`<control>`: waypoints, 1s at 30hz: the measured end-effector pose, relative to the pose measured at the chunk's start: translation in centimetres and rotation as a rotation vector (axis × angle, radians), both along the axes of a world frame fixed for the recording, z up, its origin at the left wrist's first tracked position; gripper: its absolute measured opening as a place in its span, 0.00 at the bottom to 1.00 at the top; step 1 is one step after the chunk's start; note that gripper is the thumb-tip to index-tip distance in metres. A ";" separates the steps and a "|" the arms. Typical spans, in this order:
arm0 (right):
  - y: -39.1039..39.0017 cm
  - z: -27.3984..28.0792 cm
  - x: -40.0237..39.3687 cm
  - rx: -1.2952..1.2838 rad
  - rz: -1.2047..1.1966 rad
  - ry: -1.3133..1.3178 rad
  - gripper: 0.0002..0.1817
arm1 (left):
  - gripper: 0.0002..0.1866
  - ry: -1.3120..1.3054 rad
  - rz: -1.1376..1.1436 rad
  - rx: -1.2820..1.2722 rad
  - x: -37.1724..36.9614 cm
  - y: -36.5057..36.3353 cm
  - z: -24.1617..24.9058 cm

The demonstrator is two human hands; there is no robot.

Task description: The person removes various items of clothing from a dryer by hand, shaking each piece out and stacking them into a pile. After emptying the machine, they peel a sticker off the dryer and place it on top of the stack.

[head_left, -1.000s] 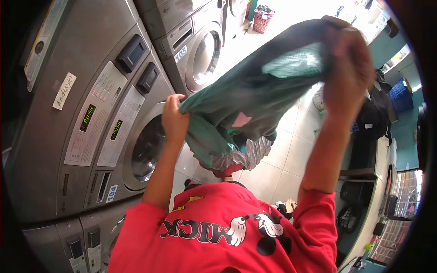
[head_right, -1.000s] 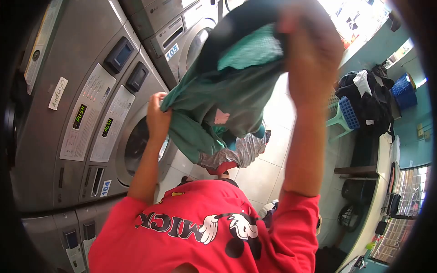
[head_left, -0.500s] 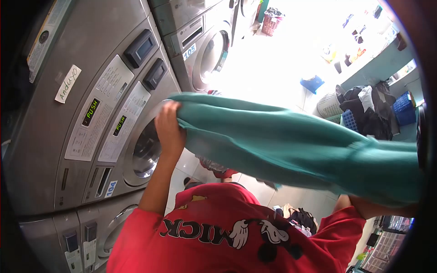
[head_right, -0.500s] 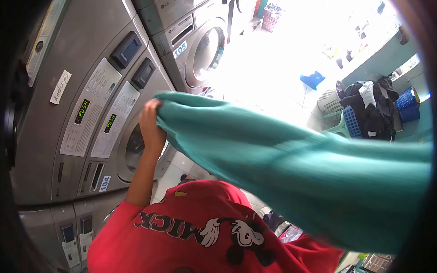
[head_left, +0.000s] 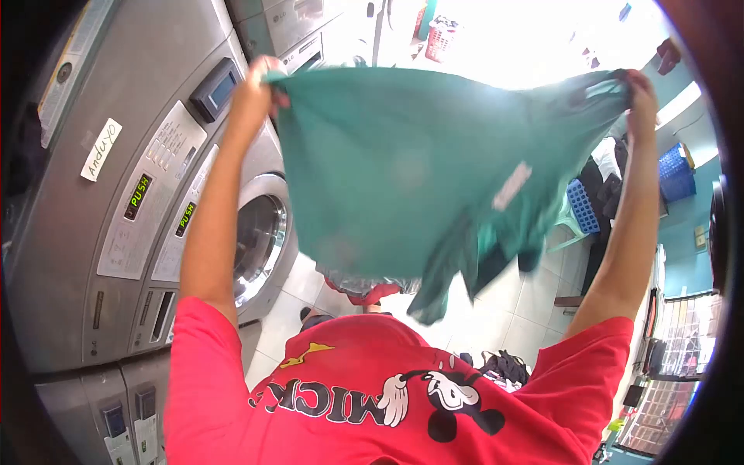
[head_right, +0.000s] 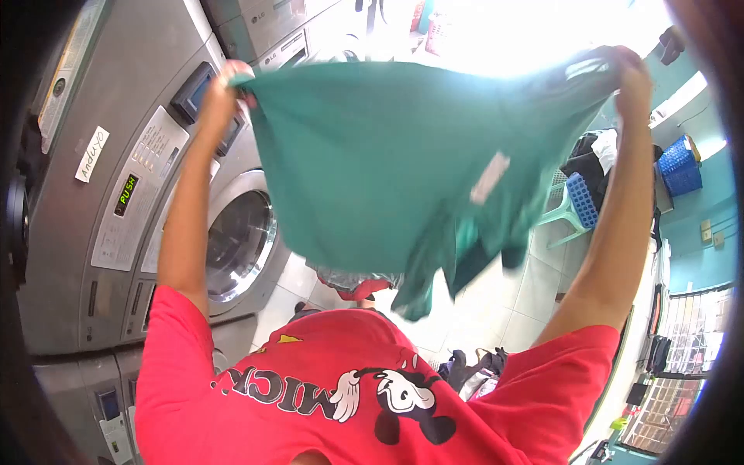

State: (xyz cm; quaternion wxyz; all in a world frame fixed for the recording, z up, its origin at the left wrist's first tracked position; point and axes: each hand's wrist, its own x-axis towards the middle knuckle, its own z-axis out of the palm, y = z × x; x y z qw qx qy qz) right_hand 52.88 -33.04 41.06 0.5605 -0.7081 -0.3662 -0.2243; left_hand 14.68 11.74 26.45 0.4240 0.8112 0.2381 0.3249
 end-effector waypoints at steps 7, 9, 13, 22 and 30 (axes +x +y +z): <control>-4.7 2.3 -8.3 0.166 0.006 0.164 0.16 | 0.11 -0.315 0.099 0.355 -4.7 -3.1 7.1; -5.0 -4.2 -11.5 0.242 -0.041 0.305 0.14 | 0.12 -0.250 0.073 0.544 -5.8 -3.4 3.0; -5.9 -18.5 -16.0 0.071 0.048 0.368 0.03 | 0.14 0.046 0.042 0.556 -8.1 -5.4 -7.3; -13.7 -48.0 -28.1 -0.345 -0.433 1.094 0.09 | 0.17 0.925 -0.122 0.132 -19.8 -15.4 -34.6; 3.0 -36.8 -20.2 -0.207 -0.151 0.725 0.06 | 0.16 1.025 -0.080 -0.317 -30.6 -13.7 -39.4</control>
